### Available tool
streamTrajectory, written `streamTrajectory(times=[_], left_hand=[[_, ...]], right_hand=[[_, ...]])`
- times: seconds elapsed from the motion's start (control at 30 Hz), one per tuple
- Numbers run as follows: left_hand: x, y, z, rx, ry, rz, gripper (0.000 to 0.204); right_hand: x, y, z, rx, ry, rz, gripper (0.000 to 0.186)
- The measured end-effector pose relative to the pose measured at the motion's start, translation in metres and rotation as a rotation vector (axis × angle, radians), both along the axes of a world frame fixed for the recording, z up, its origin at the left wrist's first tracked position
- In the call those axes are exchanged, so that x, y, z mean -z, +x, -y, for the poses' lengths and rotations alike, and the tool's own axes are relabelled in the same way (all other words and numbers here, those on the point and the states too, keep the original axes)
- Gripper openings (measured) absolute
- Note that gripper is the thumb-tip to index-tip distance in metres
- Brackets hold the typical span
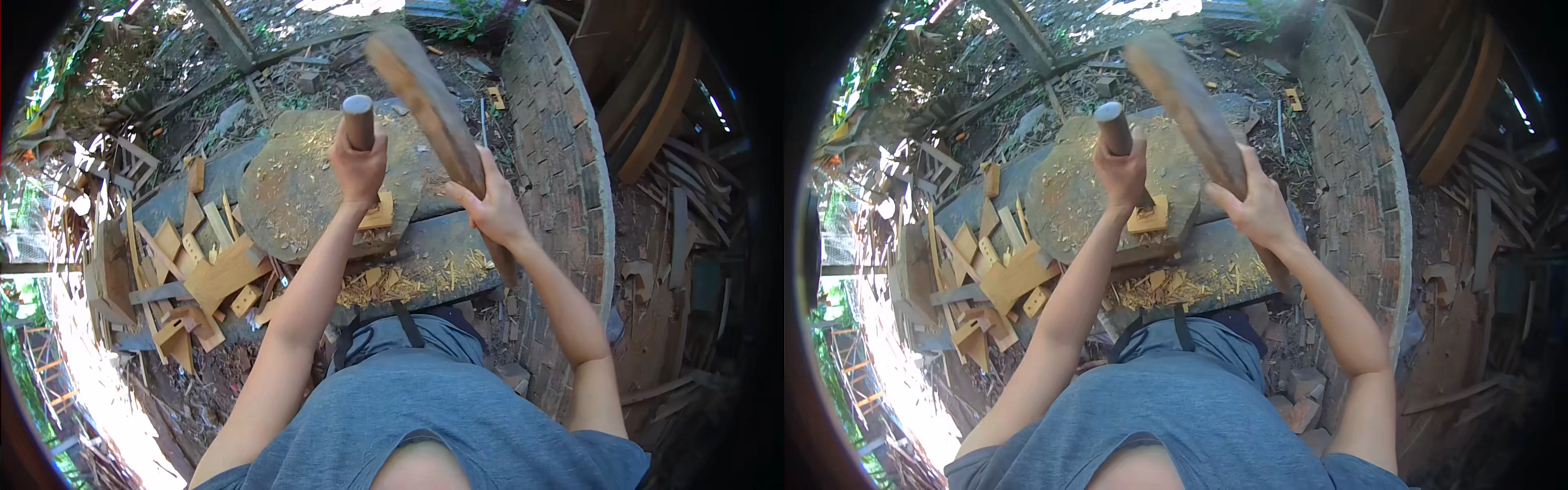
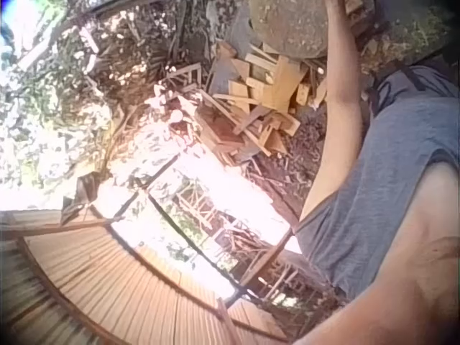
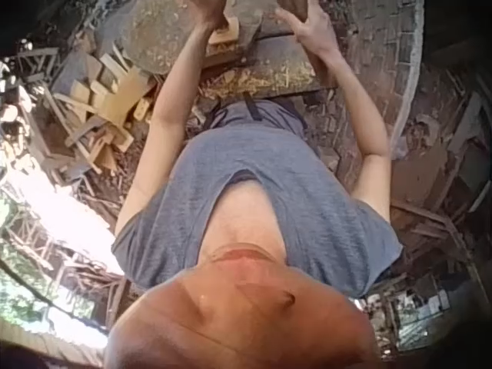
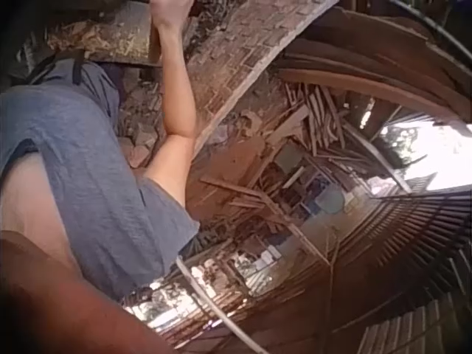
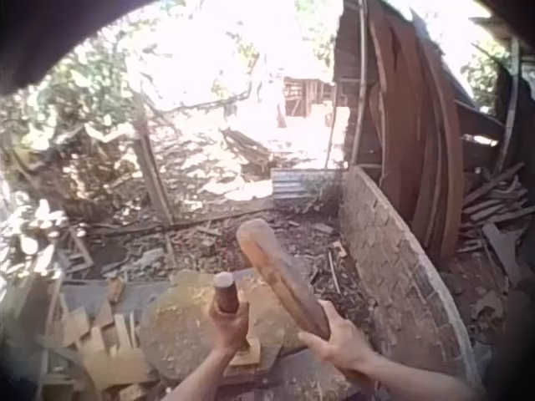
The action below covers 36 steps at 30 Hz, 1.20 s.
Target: The person carves a mortise into a wood block using a chisel and a mallet.
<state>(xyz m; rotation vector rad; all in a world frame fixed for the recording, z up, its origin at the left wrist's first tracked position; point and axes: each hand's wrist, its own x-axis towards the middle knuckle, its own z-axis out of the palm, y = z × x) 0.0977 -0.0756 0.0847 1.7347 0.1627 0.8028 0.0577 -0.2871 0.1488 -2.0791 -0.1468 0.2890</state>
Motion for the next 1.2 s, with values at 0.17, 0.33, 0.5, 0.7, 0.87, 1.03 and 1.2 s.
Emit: streamTrajectory(times=[0.17,0.33,0.5,0.7,0.87,1.03,1.2], left_hand=[[0.004,0.006,-0.010,0.026,-0.020,0.028,0.019],[0.012,0.006,-0.013,0.041,-0.136,-0.097,0.019],[0.021,0.013,-0.016,0.049,-0.034,0.035,0.016],[0.021,0.005,-0.020,0.057,-0.150,-0.048,0.021],[-0.006,-0.003,-0.032,0.524,-0.363,-0.323,0.020],[-0.009,-0.029,-0.024,0.475,-0.280,-0.340,0.024],[-0.003,-0.077,-0.012,0.310,0.103,-0.141,0.028]], right_hand=[[0.169,-0.022,0.044,0.143,-0.372,-0.014,0.070],[0.233,-0.064,0.060,0.120,-0.580,-0.220,0.077],[0.263,-0.059,0.050,0.071,-0.618,0.076,0.080],[0.170,-0.011,-0.058,-0.157,-0.385,0.600,0.098],[0.182,0.004,-0.083,-0.333,-0.385,0.664,0.091],[0.179,0.002,-0.086,-0.294,-0.403,0.698,0.088],[0.183,-0.002,-0.089,-0.294,-0.465,0.666,0.089]])
